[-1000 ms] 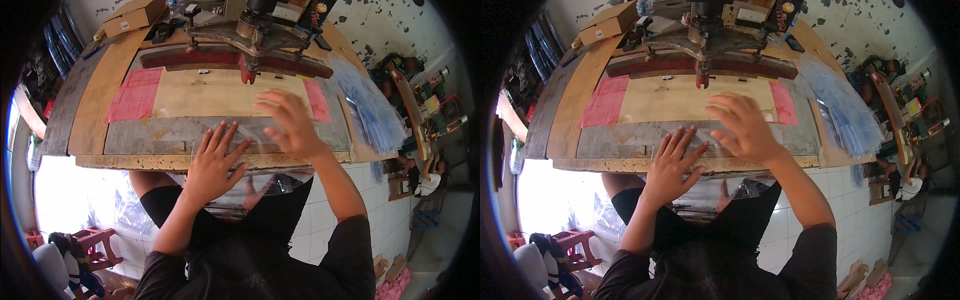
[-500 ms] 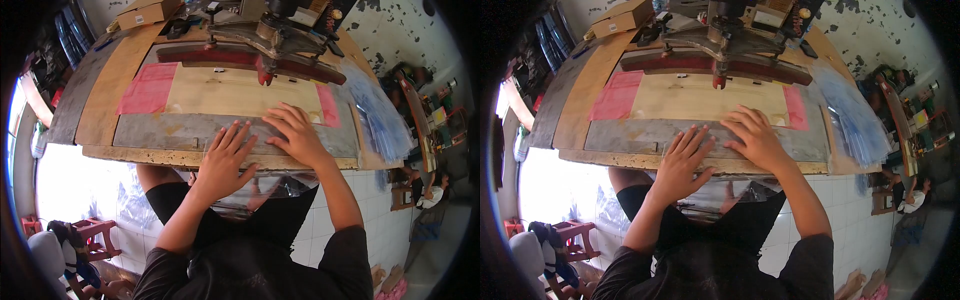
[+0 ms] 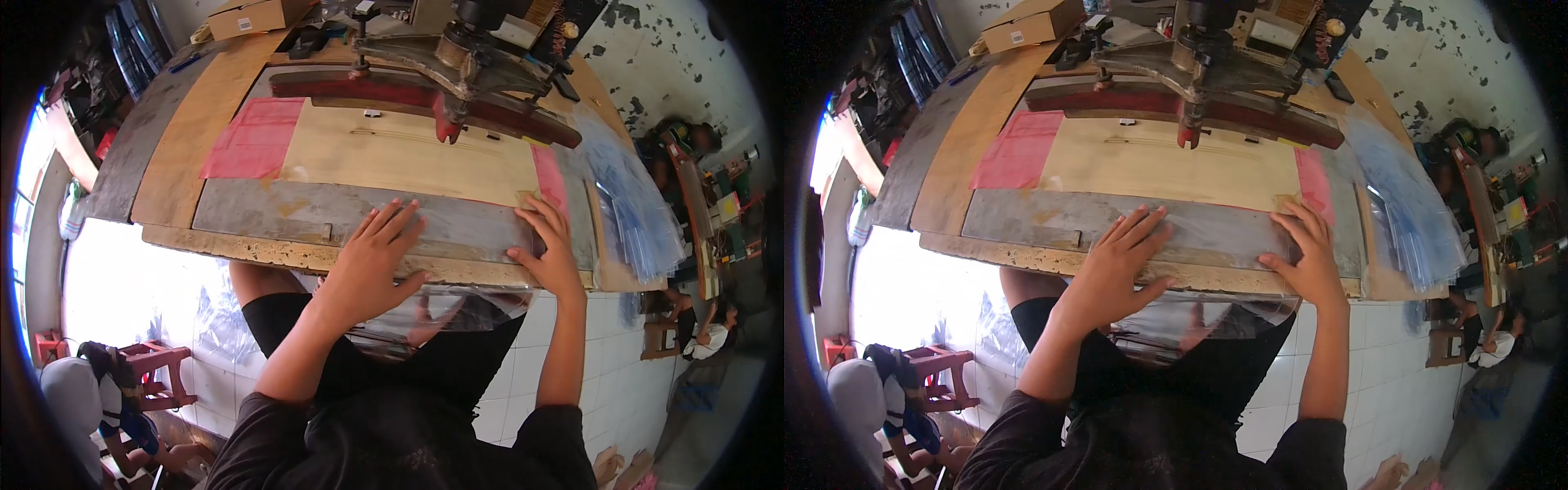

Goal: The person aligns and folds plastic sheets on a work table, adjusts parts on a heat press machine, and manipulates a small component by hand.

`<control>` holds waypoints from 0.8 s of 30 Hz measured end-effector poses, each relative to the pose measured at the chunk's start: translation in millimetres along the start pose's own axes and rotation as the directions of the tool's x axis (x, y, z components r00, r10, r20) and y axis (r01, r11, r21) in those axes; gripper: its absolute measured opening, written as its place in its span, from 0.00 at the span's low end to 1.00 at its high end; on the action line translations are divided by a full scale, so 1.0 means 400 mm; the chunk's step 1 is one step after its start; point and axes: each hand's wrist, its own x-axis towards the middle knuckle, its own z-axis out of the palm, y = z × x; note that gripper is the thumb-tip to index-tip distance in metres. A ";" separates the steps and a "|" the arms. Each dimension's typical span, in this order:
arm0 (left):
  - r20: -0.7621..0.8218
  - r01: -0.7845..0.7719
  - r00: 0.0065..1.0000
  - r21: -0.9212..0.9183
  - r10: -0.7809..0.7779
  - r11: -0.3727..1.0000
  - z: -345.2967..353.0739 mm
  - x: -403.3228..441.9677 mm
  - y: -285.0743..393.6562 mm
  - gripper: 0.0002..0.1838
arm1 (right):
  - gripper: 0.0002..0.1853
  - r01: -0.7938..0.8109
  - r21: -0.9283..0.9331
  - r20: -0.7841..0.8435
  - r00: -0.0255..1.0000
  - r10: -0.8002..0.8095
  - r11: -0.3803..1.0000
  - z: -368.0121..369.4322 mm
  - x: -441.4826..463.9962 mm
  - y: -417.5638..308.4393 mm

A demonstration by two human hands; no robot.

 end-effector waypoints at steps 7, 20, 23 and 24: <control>0.117 0.279 0.960 -0.422 -0.253 0.863 -0.080 0.048 -0.045 0.32 | 0.35 -0.092 0.127 -0.191 0.975 0.116 0.988 0.019 -0.021 -0.001; -0.221 0.148 0.966 0.035 -0.137 0.988 -0.048 0.023 -0.103 0.19 | 0.29 -0.065 0.216 -0.191 0.976 0.107 0.974 0.009 -0.010 0.004; -0.224 0.116 0.966 -0.060 -0.126 0.991 -0.055 0.025 -0.105 0.20 | 0.29 -0.055 0.276 -0.200 0.973 0.113 0.960 0.010 -0.016 0.012; -0.184 0.120 0.972 -0.135 -0.143 0.984 -0.059 0.019 -0.107 0.21 | 0.29 -0.036 0.326 -0.212 0.971 0.111 0.945 0.013 -0.019 0.017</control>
